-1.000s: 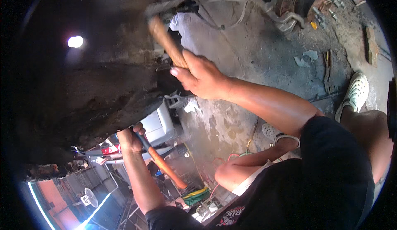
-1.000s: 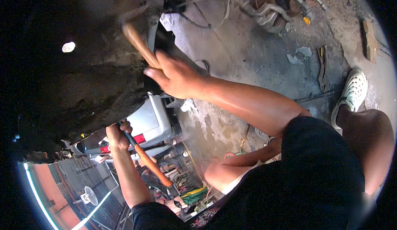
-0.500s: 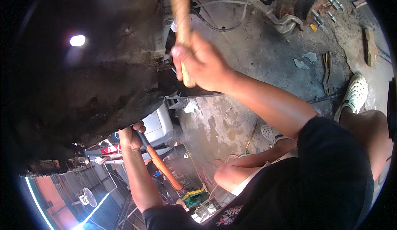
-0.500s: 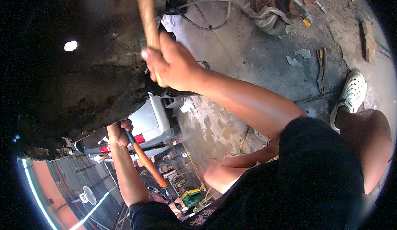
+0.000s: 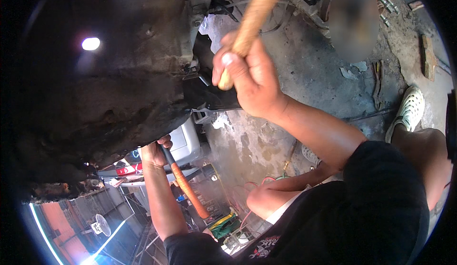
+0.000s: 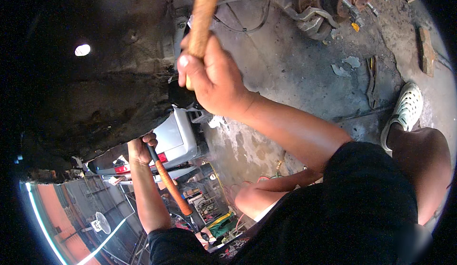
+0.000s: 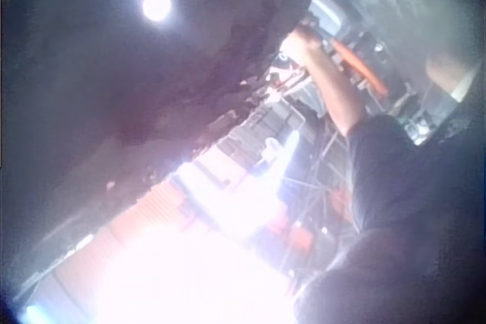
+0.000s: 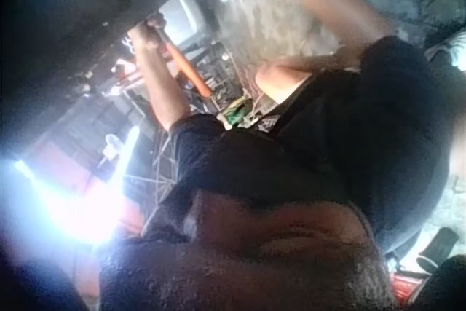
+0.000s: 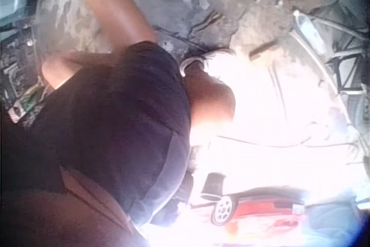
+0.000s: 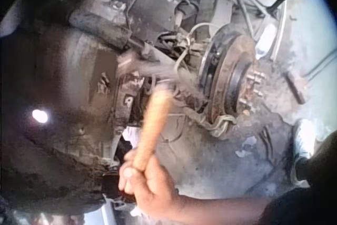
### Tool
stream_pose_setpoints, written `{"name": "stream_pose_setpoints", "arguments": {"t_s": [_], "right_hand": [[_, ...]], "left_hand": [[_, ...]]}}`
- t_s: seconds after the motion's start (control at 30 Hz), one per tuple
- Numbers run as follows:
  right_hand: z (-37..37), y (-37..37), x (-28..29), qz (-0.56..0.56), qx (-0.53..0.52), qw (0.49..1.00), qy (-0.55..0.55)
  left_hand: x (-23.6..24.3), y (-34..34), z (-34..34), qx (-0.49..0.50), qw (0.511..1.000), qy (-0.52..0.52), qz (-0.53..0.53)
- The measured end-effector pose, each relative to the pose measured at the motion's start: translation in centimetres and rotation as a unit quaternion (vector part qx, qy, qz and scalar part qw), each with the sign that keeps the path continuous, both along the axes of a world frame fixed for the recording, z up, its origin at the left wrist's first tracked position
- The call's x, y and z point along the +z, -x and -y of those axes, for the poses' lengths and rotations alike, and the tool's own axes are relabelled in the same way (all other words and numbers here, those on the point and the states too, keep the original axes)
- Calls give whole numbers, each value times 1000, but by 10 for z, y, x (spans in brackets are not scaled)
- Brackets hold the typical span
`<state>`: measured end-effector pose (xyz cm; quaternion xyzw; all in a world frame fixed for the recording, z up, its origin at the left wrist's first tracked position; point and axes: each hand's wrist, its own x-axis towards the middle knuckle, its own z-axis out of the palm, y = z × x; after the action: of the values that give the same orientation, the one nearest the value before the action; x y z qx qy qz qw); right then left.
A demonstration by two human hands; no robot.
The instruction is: The person uses a hammer and a chisel to repeatedly strike and pry at the damaged front fender and wheel well area of a car. They adjust their grip and position multiple times while working on the same section of the vehicle's body.
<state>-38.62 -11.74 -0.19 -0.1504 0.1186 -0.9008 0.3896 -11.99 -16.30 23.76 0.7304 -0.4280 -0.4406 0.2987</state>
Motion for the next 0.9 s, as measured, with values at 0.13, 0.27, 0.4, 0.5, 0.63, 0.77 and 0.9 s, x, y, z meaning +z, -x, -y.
{"name": "stream_pose_setpoints", "arguments": {"t_s": [0.13,0.27,0.4,0.5,0.63,0.77,0.9], "right_hand": [[9,-62,-12,-289,99,952,-22],[11,4,-5,-381,235,883,-143],[0,20,14,60,26,998,-6],[10,-41,-2,-125,98,987,-38],[6,-27,-11,-401,272,859,-164],[-1,28,0,-69,110,989,-71],[4,4,25,164,-126,978,1]], "left_hand": [[13,-4,13,-14,999,-4,35],[5,-2,1,2,999,4,54],[1,0,-2,-5,997,-16,74],[-3,16,9,11,997,-30,71],[-3,5,-1,27,997,-30,69],[-9,0,-3,28,997,-43,60],[-12,-6,6,15,996,-71,43]]}}
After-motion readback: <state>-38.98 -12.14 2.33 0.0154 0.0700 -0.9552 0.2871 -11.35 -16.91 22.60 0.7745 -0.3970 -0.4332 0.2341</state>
